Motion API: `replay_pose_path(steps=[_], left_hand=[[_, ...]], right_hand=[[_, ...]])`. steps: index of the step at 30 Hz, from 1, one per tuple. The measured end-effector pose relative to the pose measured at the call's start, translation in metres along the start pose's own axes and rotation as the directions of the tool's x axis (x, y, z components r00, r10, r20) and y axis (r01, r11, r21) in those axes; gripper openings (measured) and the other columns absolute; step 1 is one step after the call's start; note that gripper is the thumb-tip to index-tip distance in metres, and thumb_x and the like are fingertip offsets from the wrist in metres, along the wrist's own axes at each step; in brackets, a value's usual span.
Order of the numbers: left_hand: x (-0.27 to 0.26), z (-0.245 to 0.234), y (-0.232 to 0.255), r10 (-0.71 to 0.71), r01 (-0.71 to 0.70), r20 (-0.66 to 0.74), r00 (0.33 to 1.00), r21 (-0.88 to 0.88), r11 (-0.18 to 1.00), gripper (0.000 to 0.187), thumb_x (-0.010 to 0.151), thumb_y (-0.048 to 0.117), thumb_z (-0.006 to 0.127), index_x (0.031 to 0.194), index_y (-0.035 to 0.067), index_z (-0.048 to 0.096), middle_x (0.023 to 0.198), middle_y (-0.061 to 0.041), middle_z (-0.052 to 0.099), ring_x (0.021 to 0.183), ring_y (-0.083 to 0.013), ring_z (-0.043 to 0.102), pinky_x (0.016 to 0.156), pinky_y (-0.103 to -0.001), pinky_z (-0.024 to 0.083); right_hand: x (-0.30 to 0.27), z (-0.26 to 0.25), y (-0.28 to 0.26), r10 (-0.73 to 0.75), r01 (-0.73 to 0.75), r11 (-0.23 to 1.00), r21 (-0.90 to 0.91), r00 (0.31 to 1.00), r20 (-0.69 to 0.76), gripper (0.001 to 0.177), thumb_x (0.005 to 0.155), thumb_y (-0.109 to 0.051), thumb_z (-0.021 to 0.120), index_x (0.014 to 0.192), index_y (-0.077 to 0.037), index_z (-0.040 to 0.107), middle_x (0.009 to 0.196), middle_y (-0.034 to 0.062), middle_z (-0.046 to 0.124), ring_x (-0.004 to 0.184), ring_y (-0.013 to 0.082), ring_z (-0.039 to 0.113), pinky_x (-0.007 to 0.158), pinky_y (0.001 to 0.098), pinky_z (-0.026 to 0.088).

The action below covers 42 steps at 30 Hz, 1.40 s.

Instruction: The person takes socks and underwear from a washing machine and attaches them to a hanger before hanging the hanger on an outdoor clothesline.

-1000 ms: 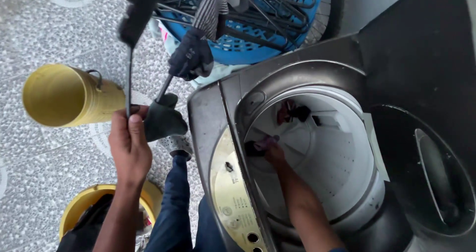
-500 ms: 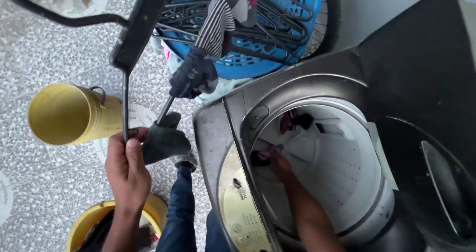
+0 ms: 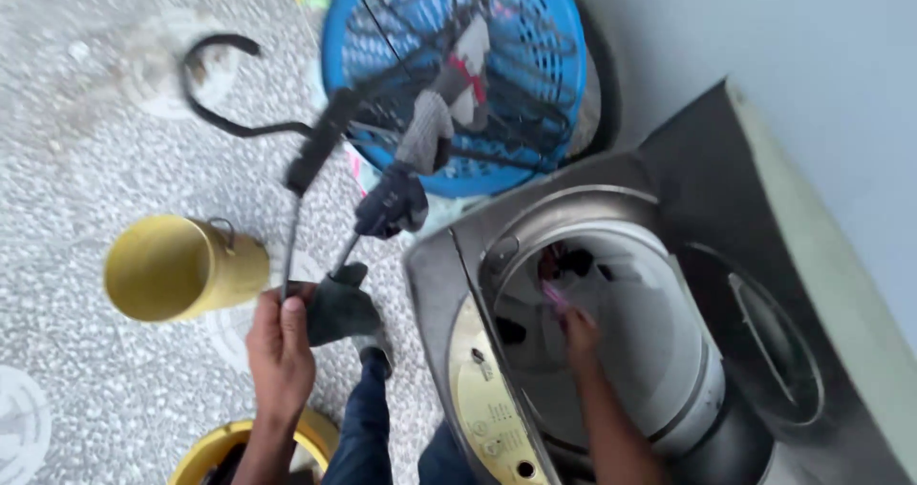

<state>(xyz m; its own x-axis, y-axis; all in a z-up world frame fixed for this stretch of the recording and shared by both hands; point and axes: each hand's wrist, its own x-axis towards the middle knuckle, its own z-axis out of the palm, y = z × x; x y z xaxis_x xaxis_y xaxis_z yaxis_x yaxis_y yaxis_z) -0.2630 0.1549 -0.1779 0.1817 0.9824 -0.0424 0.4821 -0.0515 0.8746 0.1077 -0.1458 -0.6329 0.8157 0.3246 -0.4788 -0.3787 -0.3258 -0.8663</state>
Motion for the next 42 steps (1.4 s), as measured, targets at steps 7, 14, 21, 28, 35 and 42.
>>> replay_pose_path(steps=[7, 14, 21, 28, 35, 42], left_hand=[[0.042, -0.031, -0.001, 0.095, -0.094, 0.021, 0.995, -0.059, 0.994, 0.026, 0.107, 0.025, 0.048, 0.109, 0.011, 0.069, 0.104, -0.004, 0.074, 0.095, -0.0159, 0.066, 0.086, -0.031, 0.050], [0.088, -0.064, 0.005, 0.107, -0.102, 0.049, 0.993, -0.089, 0.991, 0.026, 0.106, 0.026, 0.048, 0.106, 0.012, 0.069, 0.104, -0.002, 0.076, 0.095, -0.0160, 0.067, 0.085, -0.032, 0.048], [0.129, -0.083, 0.001, 0.100, -0.093, 0.049, 0.994, -0.123, 0.988, 0.024, 0.106, 0.026, 0.049, 0.104, 0.014, 0.069, 0.097, -0.001, 0.073, 0.088, -0.0142, 0.063, 0.081, -0.031, 0.047], [0.148, -0.106, 0.009, 0.095, -0.086, 0.068, 0.993, -0.117, 0.989, 0.025, 0.106, 0.026, 0.048, 0.105, 0.013, 0.069, 0.095, -0.004, 0.073, 0.086, -0.0180, 0.062, 0.077, -0.035, 0.045], [0.159, -0.125, 0.010, 0.116, -0.105, 0.061, 0.991, -0.156, 0.982, 0.021, 0.108, 0.025, 0.052, 0.111, 0.016, 0.071, 0.088, -0.024, 0.070, 0.083, -0.0441, 0.066, 0.080, -0.052, 0.051], [0.165, -0.140, 0.013, 0.192, -0.188, 0.113, 0.975, -0.046, 0.981, 0.024, 0.106, 0.031, 0.053, 0.112, 0.018, 0.071, 0.089, -0.022, 0.071, 0.090, -0.0489, 0.068, 0.081, -0.056, 0.052]], right_hand=[[-0.045, 0.012, -0.128, 0.038, 0.012, 0.908, 0.419, 0.993, -0.109, 0.017, 0.095, -0.016, 0.071, 0.112, -0.019, 0.072, 0.086, 0.0040, 0.067, 0.069, 0.0136, 0.062, 0.058, 0.0284, 0.050], [-0.098, 0.042, -0.234, 0.138, -0.088, 0.735, 0.673, 0.990, -0.020, 0.014, 0.104, -0.027, 0.057, 0.118, -0.027, 0.060, 0.114, 0.0149, 0.069, 0.103, 0.0316, 0.067, 0.088, 0.0443, 0.053], [-0.160, 0.110, -0.321, -0.269, -0.888, -0.372, 0.270, 0.381, 0.884, 0.024, 0.084, -0.006, 0.073, 0.099, -0.019, 0.060, 0.067, -0.0090, 0.060, 0.056, 0.0002, 0.058, 0.049, 0.0226, 0.061], [-0.214, 0.219, -0.413, -0.064, -0.472, 0.471, 0.746, 0.825, 0.562, 0.017, 0.089, -0.022, 0.069, 0.102, -0.012, 0.066, 0.081, 0.0094, 0.066, 0.067, 0.0210, 0.063, 0.059, 0.0329, 0.051], [-0.232, 0.274, -0.445, -0.332, -0.174, 0.679, 0.713, 0.794, 0.510, 0.041, 0.097, -0.017, 0.062, 0.138, -0.021, 0.061, 0.106, 0.0139, 0.072, 0.083, 0.0263, 0.073, 0.077, 0.0414, 0.061], [-0.300, 0.347, -0.493, -0.465, 0.006, 0.757, 0.653, 0.707, 0.533, 0.065, 0.090, -0.005, 0.063, 0.152, -0.008, 0.044, 0.131, 0.0218, 0.059, 0.109, 0.0293, 0.065, 0.091, 0.0421, 0.056]])
